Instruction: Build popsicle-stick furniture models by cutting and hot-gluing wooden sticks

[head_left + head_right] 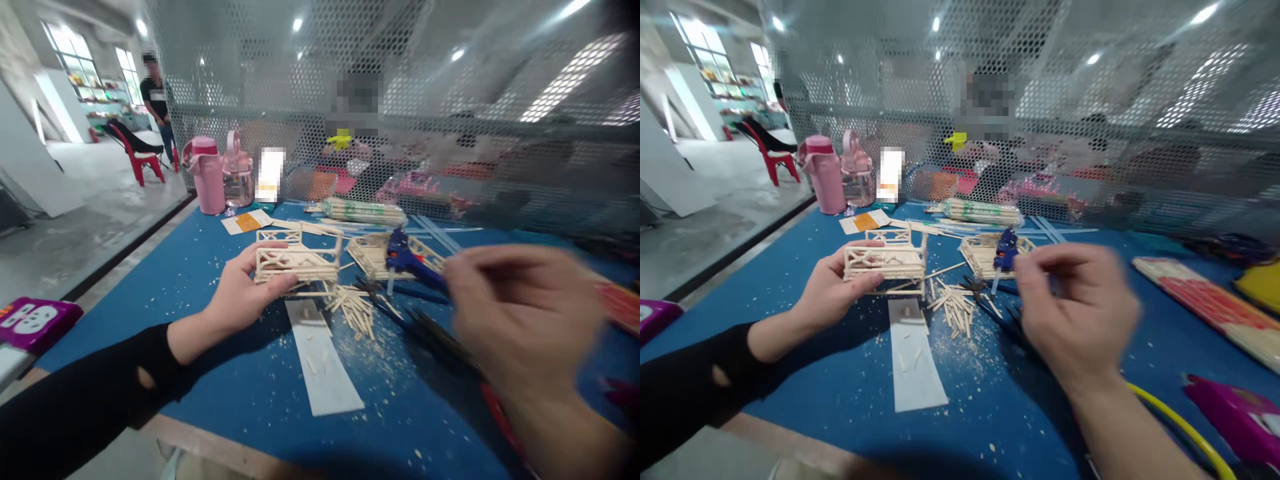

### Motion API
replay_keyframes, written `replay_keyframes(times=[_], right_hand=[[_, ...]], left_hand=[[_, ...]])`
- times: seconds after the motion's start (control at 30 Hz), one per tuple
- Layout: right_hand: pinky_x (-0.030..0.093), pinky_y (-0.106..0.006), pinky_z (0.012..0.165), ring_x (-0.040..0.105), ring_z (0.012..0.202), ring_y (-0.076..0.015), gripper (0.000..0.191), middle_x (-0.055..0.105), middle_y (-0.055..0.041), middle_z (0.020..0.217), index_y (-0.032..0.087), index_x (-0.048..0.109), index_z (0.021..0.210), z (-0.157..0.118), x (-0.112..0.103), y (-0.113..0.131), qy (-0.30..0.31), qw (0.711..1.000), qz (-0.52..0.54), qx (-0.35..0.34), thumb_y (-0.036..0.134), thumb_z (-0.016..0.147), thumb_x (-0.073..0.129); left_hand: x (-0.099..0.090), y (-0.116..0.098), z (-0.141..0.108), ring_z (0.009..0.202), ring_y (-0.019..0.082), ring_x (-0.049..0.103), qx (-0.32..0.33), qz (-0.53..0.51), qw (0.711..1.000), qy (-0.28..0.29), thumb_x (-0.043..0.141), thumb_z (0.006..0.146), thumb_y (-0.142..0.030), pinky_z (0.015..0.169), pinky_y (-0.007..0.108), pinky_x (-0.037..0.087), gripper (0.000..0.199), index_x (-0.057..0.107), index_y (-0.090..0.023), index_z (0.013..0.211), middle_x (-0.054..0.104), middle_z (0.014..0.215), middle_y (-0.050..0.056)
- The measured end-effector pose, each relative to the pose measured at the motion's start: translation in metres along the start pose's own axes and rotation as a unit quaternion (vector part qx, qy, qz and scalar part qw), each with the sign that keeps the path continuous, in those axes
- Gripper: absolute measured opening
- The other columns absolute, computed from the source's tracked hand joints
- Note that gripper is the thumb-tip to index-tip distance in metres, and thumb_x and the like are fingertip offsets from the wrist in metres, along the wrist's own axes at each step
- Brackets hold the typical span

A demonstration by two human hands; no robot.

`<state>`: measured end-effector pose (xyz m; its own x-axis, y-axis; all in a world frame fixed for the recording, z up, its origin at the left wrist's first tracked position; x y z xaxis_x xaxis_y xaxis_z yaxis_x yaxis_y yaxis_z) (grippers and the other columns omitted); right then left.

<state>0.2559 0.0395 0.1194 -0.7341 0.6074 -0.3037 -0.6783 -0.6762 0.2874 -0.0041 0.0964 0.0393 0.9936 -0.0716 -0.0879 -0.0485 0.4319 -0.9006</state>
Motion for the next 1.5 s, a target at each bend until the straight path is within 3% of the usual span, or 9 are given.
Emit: replay_keyframes(times=[0.1,0.2,0.33,0.53,0.7,0.83,1.03,1.23,1.5], right_hand=[[0.037,-0.024,0.045,0.049,0.047,-0.0098,0.012,0.055,0.0047,0.059,0.022,0.054,0.073,-0.009,0.031,0.002,0.065,0.997,-0.032,0.008,0.024,0.082,0.062],[0.040,-0.024,0.046,0.048,0.047,-0.0099,0.021,0.051,0.0049,0.055,0.021,0.049,0.065,-0.009,0.050,0.018,0.107,0.994,-0.009,-0.009,0.025,0.084,0.057],[0.051,-0.037,0.073,0.061,0.083,-0.0198,0.008,0.062,-0.0056,0.087,0.021,0.059,0.074,-0.002,0.050,0.050,0.070,0.993,-0.016,-0.090,0.025,0.081,0.059],[0.042,-0.054,0.096,0.053,0.115,-0.0308,0.019,0.056,-0.0103,0.124,0.023,0.073,0.084,-0.004,0.070,0.069,0.085,0.988,-0.072,-0.110,0.022,0.080,0.054],[0.036,-0.057,0.102,0.046,0.123,-0.0343,0.024,0.050,-0.0090,0.137,0.023,0.076,0.089,-0.011,0.073,0.068,0.069,0.984,-0.139,-0.088,0.027,0.083,0.053],[0.038,-0.058,0.100,0.046,0.123,-0.0347,0.028,0.048,-0.0100,0.141,0.022,0.076,0.094,-0.015,0.081,0.070,0.100,0.978,-0.153,-0.099,0.028,0.085,0.050],[0.034,-0.058,0.105,0.041,0.130,-0.0322,0.033,0.042,-0.0087,0.148,0.023,0.071,0.109,-0.021,0.095,0.054,0.138,0.984,-0.089,-0.066,0.026,0.088,0.046],[0.031,-0.058,0.108,0.039,0.134,-0.0274,0.037,0.042,-0.0021,0.148,0.034,0.066,0.117,-0.029,0.103,0.030,0.171,0.985,-0.016,-0.030,0.021,0.088,0.047],[0.031,-0.056,0.110,0.036,0.137,-0.0269,0.041,0.038,-0.0039,0.150,0.035,0.056,0.129,-0.031,0.109,0.033,0.202,0.978,0.017,-0.039,0.025,0.090,0.046]], left_hand=[[-0.006,0.006,0.004,0.093,0.021,0.069,-0.027,-0.065,0.997,-0.023,0.074,0.072,-0.035,0.086,0.038,0.055,0.043,0.062,-0.013,0.107,0.072,0.106,0.012],[-0.005,0.008,0.004,0.090,0.021,0.069,-0.038,-0.075,0.996,-0.020,0.075,0.071,-0.034,0.083,0.038,0.056,0.043,0.063,-0.014,0.106,0.074,0.101,0.010],[-0.001,0.007,0.002,0.090,0.022,0.069,-0.034,-0.050,0.998,-0.006,0.076,0.069,-0.034,0.085,0.039,0.055,0.042,0.065,-0.014,0.104,0.073,0.103,0.011],[0.000,0.010,0.003,0.099,0.024,0.066,-0.013,-0.025,0.999,-0.022,0.075,0.071,-0.038,0.092,0.042,0.051,0.038,0.067,-0.016,0.102,0.070,0.110,0.011],[0.002,0.009,0.004,0.102,0.023,0.064,0.007,-0.020,1.000,-0.017,0.074,0.072,-0.038,0.093,0.041,0.050,0.036,0.068,-0.015,0.100,0.069,0.110,0.011],[0.003,0.009,0.004,0.101,0.024,0.065,0.004,-0.014,1.000,-0.005,0.073,0.072,-0.038,0.088,0.039,0.053,0.039,0.066,-0.015,0.103,0.069,0.110,0.012],[0.004,0.009,0.004,0.102,0.024,0.064,0.005,-0.003,1.000,-0.004,0.071,0.074,-0.036,0.087,0.039,0.053,0.037,0.066,-0.014,0.104,0.068,0.112,0.013],[0.003,0.005,0.004,0.105,0.024,0.063,0.016,0.011,1.000,-0.012,0.072,0.073,-0.036,0.091,0.040,0.051,0.035,0.067,-0.016,0.100,0.068,0.113,0.012],[0.004,0.007,0.004,0.104,0.024,0.064,0.013,0.005,1.000,-0.005,0.071,0.074,-0.037,0.085,0.039,0.054,0.036,0.066,-0.014,0.102,0.067,0.113,0.013]])
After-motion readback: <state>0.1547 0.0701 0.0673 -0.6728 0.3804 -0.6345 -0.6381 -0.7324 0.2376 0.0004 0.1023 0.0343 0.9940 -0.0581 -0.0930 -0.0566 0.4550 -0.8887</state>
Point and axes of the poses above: each hand's wrist, its own z-axis towards the middle knuckle, its own x-axis out of the palm, y = z × x, the point moved 10 cm from there along z, towards the middle knuckle
